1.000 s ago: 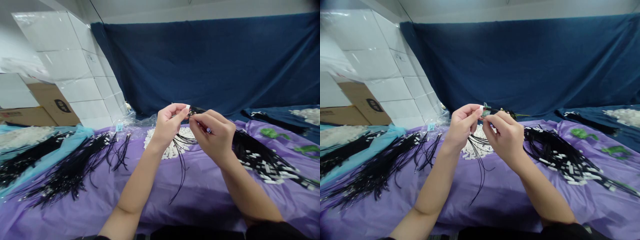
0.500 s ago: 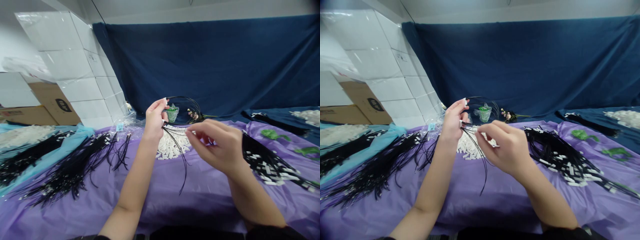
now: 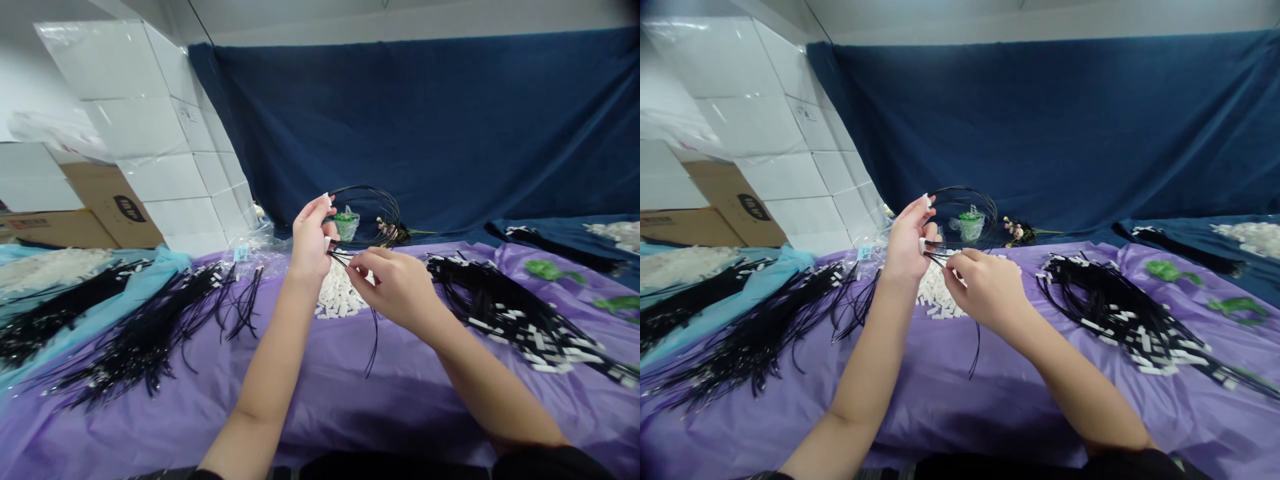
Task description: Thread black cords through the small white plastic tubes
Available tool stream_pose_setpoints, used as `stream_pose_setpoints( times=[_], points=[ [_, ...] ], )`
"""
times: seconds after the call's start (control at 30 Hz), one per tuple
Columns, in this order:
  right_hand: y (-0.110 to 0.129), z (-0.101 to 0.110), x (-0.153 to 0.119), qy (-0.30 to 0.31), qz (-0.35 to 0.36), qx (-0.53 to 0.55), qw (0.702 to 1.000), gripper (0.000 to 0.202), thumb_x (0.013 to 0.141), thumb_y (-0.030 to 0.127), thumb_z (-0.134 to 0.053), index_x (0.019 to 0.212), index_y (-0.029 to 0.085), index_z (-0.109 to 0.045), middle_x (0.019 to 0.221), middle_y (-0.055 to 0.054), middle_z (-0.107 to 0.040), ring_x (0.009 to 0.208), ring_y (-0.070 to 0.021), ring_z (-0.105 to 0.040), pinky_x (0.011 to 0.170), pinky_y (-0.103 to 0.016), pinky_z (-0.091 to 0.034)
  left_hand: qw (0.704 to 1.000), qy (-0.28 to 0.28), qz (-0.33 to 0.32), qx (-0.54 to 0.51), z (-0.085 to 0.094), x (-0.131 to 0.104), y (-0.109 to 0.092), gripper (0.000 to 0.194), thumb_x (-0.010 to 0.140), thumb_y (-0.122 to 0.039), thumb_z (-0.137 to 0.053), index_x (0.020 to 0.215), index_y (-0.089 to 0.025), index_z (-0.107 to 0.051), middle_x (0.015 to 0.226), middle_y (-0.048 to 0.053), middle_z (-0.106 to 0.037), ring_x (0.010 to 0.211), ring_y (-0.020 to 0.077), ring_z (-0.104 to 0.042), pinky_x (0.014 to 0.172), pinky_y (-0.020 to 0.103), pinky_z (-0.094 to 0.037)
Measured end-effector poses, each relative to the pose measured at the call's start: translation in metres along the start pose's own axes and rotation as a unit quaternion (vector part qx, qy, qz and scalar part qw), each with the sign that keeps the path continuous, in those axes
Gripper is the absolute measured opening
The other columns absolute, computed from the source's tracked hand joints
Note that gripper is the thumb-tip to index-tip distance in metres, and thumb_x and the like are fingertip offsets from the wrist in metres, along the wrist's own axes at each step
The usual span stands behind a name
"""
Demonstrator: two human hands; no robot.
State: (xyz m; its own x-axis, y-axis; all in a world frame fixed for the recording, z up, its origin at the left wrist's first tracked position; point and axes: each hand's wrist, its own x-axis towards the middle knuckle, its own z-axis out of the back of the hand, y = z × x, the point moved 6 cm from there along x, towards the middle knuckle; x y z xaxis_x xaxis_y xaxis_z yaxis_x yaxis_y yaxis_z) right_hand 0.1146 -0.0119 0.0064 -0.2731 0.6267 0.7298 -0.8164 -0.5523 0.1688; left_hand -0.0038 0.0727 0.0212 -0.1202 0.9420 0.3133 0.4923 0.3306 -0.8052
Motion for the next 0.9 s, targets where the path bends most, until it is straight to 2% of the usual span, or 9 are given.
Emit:
stream_pose_setpoints(
  times=[0.23, 0.33, 0.4, 0.5, 0.53, 0.6, 0.67, 0.77, 0.9],
  points=[
    [-0.006, -0.001, 0.001, -0.006, -0.052, 0.040, 0.998, 0.017, 0.093, 0.027, -0.046, 0.085, 0.019, -0.059, 0.072, -0.001, -0.063, 0.054, -0.0107, -0.047, 0.053, -0.026, -0.025, 1.000, 0.016, 0.000, 0.012, -0.001, 0.003, 0.004, 0.013, 0.086, -0.027, -0.064, 0.089, -0.015, -0.063, 0.076, -0.003, -0.055, 0.033, -0.0007, -0.036, 0.033, 0.020, -0.018],
    [-0.016, -0.004, 0.002, 0.009, -0.107, 0.201, 0.974, 0.012, 0.094, 0.030, -0.047, 0.090, 0.020, -0.053, 0.060, 0.003, -0.055, 0.047, -0.0090, -0.041, 0.049, -0.024, -0.027, 0.999, 0.038, 0.010, 0.033, -0.004, 0.003, 0.007, 0.012, 0.086, -0.027, -0.063, 0.087, -0.015, -0.062, 0.075, -0.003, -0.054, 0.033, -0.0008, -0.036, 0.033, 0.020, -0.020],
    [-0.023, -0.010, 0.004, 0.054, -0.147, 0.383, 0.910, 0.010, 0.093, 0.031, -0.049, 0.092, 0.021, -0.051, 0.059, 0.006, -0.053, 0.043, -0.0071, -0.039, 0.043, -0.021, -0.028, 0.998, 0.046, 0.011, 0.040, -0.006, 0.002, 0.008, 0.011, 0.087, -0.026, -0.062, 0.086, -0.015, -0.062, 0.075, -0.004, -0.054, 0.033, -0.0011, -0.036, 0.033, 0.019, -0.021],
    [-0.027, -0.016, 0.005, 0.132, -0.183, 0.583, 0.781, 0.015, 0.090, 0.034, -0.056, 0.096, 0.020, -0.056, 0.075, 0.002, -0.062, 0.046, -0.0064, -0.049, 0.038, -0.019, -0.036, 0.998, 0.046, 0.008, 0.048, -0.007, 0.001, 0.008, 0.012, 0.087, -0.027, -0.062, 0.086, -0.015, -0.061, 0.076, -0.004, -0.054, 0.034, -0.0012, -0.037, 0.032, 0.019, -0.019],
    [-0.027, -0.016, 0.006, 0.151, -0.183, 0.614, 0.753, 0.017, 0.087, 0.034, -0.060, 0.098, 0.020, -0.059, 0.083, 0.000, -0.064, 0.052, -0.0076, -0.055, 0.040, -0.019, -0.041, 0.998, 0.045, 0.010, 0.051, -0.007, 0.001, 0.009, 0.013, 0.087, -0.027, -0.062, 0.087, -0.015, -0.061, 0.076, -0.004, -0.054, 0.034, -0.0010, -0.037, 0.032, 0.019, -0.018],
    [-0.027, -0.015, 0.007, 0.167, -0.180, 0.641, 0.727, 0.022, 0.082, 0.032, -0.068, 0.101, 0.021, -0.063, 0.096, -0.002, -0.067, 0.064, -0.0103, -0.064, 0.044, -0.020, -0.049, 0.997, 0.045, 0.013, 0.053, -0.007, 0.002, 0.010, 0.014, 0.087, -0.029, -0.063, 0.087, -0.015, -0.061, 0.076, -0.004, -0.054, 0.034, -0.0010, -0.037, 0.032, 0.019, -0.017],
    [-0.031, -0.015, 0.008, 0.146, -0.187, 0.647, 0.725, 0.025, 0.080, 0.033, -0.072, 0.101, 0.021, -0.065, 0.096, -0.002, -0.068, 0.066, -0.0105, -0.065, 0.045, -0.019, -0.051, 0.997, 0.046, 0.013, 0.054, -0.007, 0.003, 0.011, 0.014, 0.087, -0.030, -0.063, 0.087, -0.015, -0.062, 0.076, -0.004, -0.055, 0.035, -0.0013, -0.036, 0.032, 0.019, -0.018],
    [-0.040, -0.012, 0.011, 0.060, -0.196, 0.641, 0.739, 0.022, 0.083, 0.038, -0.068, 0.094, 0.019, -0.066, 0.084, 0.001, -0.064, 0.054, -0.0067, -0.060, 0.041, -0.017, -0.048, 0.997, 0.047, 0.007, 0.054, -0.006, 0.004, 0.012, 0.015, 0.087, -0.030, -0.064, 0.087, -0.015, -0.062, 0.075, -0.004, -0.054, 0.036, -0.0015, -0.035, 0.034, 0.019, -0.021],
    [-0.045, 0.001, 0.014, -0.032, -0.136, 0.563, 0.814, 0.018, 0.085, 0.035, -0.067, 0.084, 0.017, -0.064, 0.080, 0.002, -0.060, 0.048, -0.0043, -0.055, 0.041, -0.018, -0.046, 0.997, 0.045, 0.004, 0.061, -0.006, 0.004, 0.012, 0.014, 0.087, -0.029, -0.063, 0.087, -0.015, -0.062, 0.076, -0.004, -0.053, 0.036, -0.0016, -0.036, 0.034, 0.019, -0.023]
  ],
)
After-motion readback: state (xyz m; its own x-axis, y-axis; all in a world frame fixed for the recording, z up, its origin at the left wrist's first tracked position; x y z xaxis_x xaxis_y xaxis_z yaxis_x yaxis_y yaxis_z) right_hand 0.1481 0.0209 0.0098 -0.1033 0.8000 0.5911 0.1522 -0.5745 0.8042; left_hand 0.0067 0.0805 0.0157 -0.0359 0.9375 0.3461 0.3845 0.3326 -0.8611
